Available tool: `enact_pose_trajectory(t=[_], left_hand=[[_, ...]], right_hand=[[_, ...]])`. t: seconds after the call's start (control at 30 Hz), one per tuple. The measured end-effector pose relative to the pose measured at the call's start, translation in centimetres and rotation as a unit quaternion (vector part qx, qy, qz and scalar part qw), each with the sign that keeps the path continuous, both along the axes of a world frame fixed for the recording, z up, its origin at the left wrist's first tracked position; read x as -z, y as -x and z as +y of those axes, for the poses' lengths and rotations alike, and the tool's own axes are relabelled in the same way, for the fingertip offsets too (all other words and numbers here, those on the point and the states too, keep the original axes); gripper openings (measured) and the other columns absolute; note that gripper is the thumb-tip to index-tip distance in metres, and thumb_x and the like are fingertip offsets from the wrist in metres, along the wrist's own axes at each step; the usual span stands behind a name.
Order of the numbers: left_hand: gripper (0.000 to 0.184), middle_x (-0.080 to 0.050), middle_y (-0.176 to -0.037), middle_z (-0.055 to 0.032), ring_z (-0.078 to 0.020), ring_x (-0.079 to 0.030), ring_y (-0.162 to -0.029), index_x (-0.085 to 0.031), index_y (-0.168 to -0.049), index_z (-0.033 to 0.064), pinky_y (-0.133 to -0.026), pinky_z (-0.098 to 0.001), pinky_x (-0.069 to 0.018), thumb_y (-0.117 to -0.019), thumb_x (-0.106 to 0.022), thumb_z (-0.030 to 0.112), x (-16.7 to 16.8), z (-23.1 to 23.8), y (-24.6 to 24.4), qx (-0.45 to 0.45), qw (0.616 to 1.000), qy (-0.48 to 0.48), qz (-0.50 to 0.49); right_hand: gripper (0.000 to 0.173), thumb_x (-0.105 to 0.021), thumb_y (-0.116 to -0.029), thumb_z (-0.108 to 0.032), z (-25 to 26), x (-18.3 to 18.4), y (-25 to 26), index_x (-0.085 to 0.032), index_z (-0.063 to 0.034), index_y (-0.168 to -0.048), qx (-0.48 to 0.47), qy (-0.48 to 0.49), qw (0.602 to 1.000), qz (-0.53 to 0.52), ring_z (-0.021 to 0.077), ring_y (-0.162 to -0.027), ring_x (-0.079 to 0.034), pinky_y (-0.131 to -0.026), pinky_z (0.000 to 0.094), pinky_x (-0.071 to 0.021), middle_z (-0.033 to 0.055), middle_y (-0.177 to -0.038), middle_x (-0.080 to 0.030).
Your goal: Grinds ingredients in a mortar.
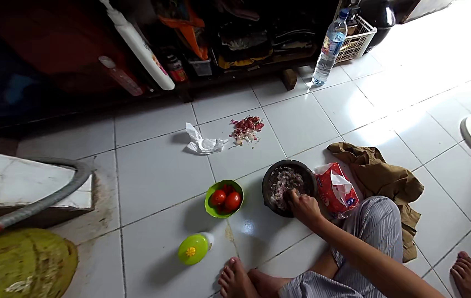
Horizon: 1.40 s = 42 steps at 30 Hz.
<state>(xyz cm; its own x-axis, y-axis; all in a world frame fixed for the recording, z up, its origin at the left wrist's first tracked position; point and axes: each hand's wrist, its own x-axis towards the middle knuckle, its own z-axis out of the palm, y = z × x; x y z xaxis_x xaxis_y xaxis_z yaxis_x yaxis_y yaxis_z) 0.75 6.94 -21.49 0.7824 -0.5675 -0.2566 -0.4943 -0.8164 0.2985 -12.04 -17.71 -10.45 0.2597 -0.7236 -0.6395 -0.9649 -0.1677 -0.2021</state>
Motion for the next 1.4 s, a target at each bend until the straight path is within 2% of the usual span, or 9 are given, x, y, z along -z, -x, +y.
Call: enact_pose_trajectory(t=[0.2, 0.37, 0.6, 0.7, 0.77, 0.87, 1.03, 1.23, 1.4], left_hand=[[0.047, -0.042, -0.152, -0.0315, -0.0478, -0.037, -0.145, -0.044, -0.15, -0.0015, -0.116, -0.0631, -0.0288, -0.1065, -0.039, 0.017, 0.2, 0.7, 0.1, 0.022, 1.0, -0.001, -0.022], [0.051, -0.041, -0.153, -0.0324, -0.0491, -0.035, -0.145, -0.043, -0.15, -0.0038, -0.117, -0.0647, -0.026, -0.1068, -0.036, 0.023, 0.6, 0.4, 0.1, -0.006, 1.0, 0.006, -0.005], [0.041, -0.047, -0.15, -0.0289, -0.0455, -0.041, -0.143, -0.05, -0.146, 0.0048, -0.113, -0.0635, -0.0344, -0.1077, -0.041, 0.014, 1.5, 0.5, -0.2, 0.004, 0.998, -0.048, -0.038], [0.044, -0.045, -0.15, -0.0326, -0.0493, -0.038, -0.143, -0.049, -0.146, -0.0023, -0.113, -0.0662, -0.0301, -0.1093, -0.037, 0.02, 0.4, -0.2, -0.2, -0.019, 1.0, -0.01, 0.003], [0.05, -0.045, -0.15, -0.0321, -0.0478, -0.038, -0.144, -0.048, -0.146, -0.0048, -0.115, -0.065, -0.0287, -0.1117, -0.032, 0.027, 0.5, -0.2, 0.2, -0.048, 0.999, 0.015, 0.012], [0.044, -0.044, -0.151, -0.0322, -0.0481, -0.039, -0.143, -0.046, -0.149, 0.0003, -0.114, -0.0641, -0.0321, -0.1061, -0.042, 0.011, -0.5, 0.1, 0.2, 0.013, 0.999, -0.032, -0.021], [0.049, -0.043, -0.151, -0.0333, -0.0503, -0.037, -0.144, -0.047, -0.148, -0.0039, -0.115, -0.067, -0.0279, -0.1113, -0.031, 0.026, 0.3, -0.2, 0.0, -0.04, 0.999, -0.002, 0.024], [0.047, -0.044, -0.151, -0.0313, -0.0468, -0.039, -0.144, -0.045, -0.15, -0.0002, -0.115, -0.063, -0.0307, -0.1085, -0.035, 0.021, -0.1, 0.4, 0.4, 0.001, 1.0, -0.015, -0.014], [0.045, -0.046, -0.15, -0.0298, -0.0457, -0.041, -0.143, -0.05, -0.146, 0.0001, -0.115, -0.0629, -0.0306, -0.1102, -0.035, 0.022, 1.2, 0.1, -0.1, -0.025, 0.999, -0.02, -0.014]], right_hand=[[0.052, -0.052, -0.1065, -0.04, -8.7, -0.8, 1.3, -0.054, -0.0042, -0.144, 0.063, -0.026, 0.995, -0.069, 0.043, -0.128, -0.058, -0.105, 0.0636, -0.0441, 0.0261, -0.135, -0.062], [0.054, -0.042, -0.1102, -0.037, -0.9, 1.2, 1.7, -0.038, -0.0102, -0.157, 0.013, 0.027, 1.0, 0.0, 0.0492, -0.113, -0.065, -0.094, 0.0625, -0.0502, 0.0303, -0.12, -0.066], [0.058, -0.05, -0.1064, -0.042, -3.8, 0.6, 1.3, -0.043, -0.0088, -0.154, 0.038, -0.021, 0.999, -0.013, 0.0464, -0.123, -0.061, -0.1, 0.0645, -0.048, 0.028, -0.131, -0.063], [0.054, -0.044, -0.1092, -0.037, -1.4, 0.4, 1.4, -0.04, -0.0095, -0.155, -0.007, 0.015, 1.0, 0.017, 0.0472, -0.114, -0.065, -0.094, 0.0613, -0.0503, 0.0281, -0.119, -0.068], [0.054, -0.045, -0.1089, -0.036, -3.2, -0.2, 0.7, -0.043, -0.0069, -0.154, 0.014, 0.007, 1.0, -0.003, 0.0475, -0.119, -0.063, -0.098, 0.0624, -0.0488, 0.0292, -0.125, -0.066], [0.054, -0.051, -0.1064, -0.042, -6.8, -0.3, -0.5, -0.052, -0.0028, -0.144, 0.071, -0.069, 0.994, -0.045, 0.0433, -0.127, -0.059, -0.103, 0.063, -0.0456, 0.0267, -0.135, -0.061], [0.054, -0.038, -0.1114, -0.033, 0.5, 0.3, -1.6, -0.032, -0.0103, -0.16, 0.004, -0.009, 1.0, 0.026, 0.0492, -0.114, -0.065, -0.094, 0.0617, -0.0516, 0.0304, -0.122, -0.065], [0.058, -0.047, -0.1078, -0.042, -5.6, 0.2, -0.5, -0.038, -0.0127, -0.156, 0.034, -0.048, 0.998, -0.004, 0.0436, -0.127, -0.06, -0.103, 0.0618, -0.047, 0.0258, -0.135, -0.062], [0.051, -0.04, -0.1106, -0.033, -1.7, 0.2, -0.6, -0.038, -0.01, -0.156, -0.028, 0.016, 0.999, 0.017, 0.0478, -0.115, -0.065, -0.095, 0.0617, -0.0504, 0.0288, -0.119, -0.067]])
